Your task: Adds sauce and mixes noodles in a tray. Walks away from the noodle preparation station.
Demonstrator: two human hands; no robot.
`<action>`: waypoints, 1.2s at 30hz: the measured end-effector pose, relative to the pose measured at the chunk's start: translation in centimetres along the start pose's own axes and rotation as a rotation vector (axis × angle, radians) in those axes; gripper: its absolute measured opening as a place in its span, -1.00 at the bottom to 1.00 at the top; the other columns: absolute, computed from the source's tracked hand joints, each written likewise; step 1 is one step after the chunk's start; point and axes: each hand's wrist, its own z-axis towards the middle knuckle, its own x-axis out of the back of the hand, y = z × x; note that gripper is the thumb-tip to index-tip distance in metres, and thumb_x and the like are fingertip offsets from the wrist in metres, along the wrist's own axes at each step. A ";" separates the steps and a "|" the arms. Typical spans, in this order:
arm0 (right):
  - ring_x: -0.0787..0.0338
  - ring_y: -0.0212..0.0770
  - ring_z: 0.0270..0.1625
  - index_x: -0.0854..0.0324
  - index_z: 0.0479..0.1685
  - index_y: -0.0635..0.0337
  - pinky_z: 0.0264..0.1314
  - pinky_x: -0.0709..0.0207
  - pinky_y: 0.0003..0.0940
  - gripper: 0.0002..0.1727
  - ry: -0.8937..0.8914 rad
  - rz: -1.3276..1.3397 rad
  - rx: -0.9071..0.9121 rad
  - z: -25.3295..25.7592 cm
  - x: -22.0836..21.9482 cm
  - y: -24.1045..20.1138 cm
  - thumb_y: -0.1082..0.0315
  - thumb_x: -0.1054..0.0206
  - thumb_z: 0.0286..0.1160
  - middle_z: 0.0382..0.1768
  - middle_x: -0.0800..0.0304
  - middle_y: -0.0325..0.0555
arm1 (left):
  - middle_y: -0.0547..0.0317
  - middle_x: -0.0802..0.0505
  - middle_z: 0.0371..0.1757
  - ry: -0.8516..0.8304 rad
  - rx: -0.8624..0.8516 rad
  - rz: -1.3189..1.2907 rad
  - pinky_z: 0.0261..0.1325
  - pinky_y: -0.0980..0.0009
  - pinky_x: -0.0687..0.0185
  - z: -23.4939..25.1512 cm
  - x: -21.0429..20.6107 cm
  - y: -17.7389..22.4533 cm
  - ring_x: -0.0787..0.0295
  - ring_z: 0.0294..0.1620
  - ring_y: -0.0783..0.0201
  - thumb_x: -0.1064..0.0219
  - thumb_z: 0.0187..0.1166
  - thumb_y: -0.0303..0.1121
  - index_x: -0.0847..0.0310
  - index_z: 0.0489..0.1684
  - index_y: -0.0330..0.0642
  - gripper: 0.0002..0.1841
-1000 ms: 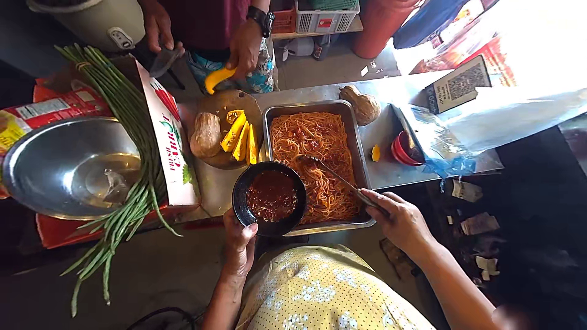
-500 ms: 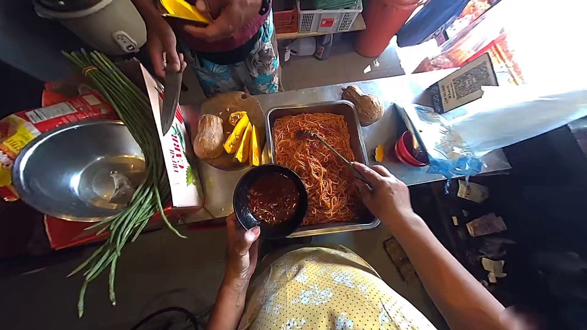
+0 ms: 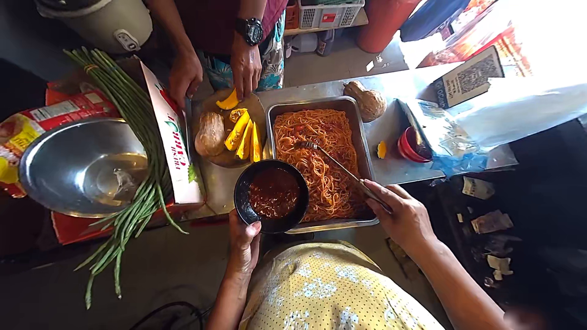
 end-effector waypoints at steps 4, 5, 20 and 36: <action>-0.87 -0.01 -0.12 -0.75 0.42 -0.13 -0.18 -0.75 -0.01 -0.58 -0.012 0.017 -0.019 -2.9 0.2 0.5 0.18 -0.26 0.62 0.01 -0.85 0.02 | -0.07 -0.72 0.23 -0.020 -0.008 0.019 0.17 0.16 -0.82 0.3 -0.1 0.1 -0.81 0.18 0.11 -0.81 -0.05 -0.15 -0.05 0.52 -0.18 0.10; -0.85 -0.06 -0.13 -0.74 0.43 -0.15 -0.19 -0.74 -0.08 -0.58 0.009 0.032 -0.021 -3.4 0.2 0.6 0.16 -0.25 0.63 0.00 -0.85 -0.01 | -0.07 -0.72 0.23 -0.021 -0.009 0.019 0.17 0.16 -0.82 0.3 -0.1 0.1 -0.80 0.18 0.11 -0.82 -0.05 -0.16 -0.06 0.52 -0.18 0.09; -0.83 -0.21 -0.16 -0.74 0.43 -0.24 -0.20 -0.75 -0.22 -0.58 -0.001 0.098 -0.037 -8.6 2.5 1.7 0.13 -0.22 0.65 -0.03 -0.84 -0.09 | -0.09 -0.69 0.32 -0.050 -0.039 0.046 0.26 0.10 -0.79 0.2 0.9 0.0 -0.77 0.26 0.09 -0.81 -0.03 -0.17 0.02 0.65 -0.18 0.18; -0.80 -0.41 -0.07 -0.76 0.40 -0.13 -0.04 -0.71 -0.50 -0.57 0.035 0.281 -0.172 -8.8 2.1 2.9 0.11 -0.31 0.59 0.01 -0.86 -0.16 | -0.08 -0.72 0.26 -0.042 -0.038 0.093 0.19 0.11 -0.82 0.9 0.2 0.5 -0.80 0.20 0.10 -0.81 -0.08 -0.16 -0.02 0.59 -0.19 0.16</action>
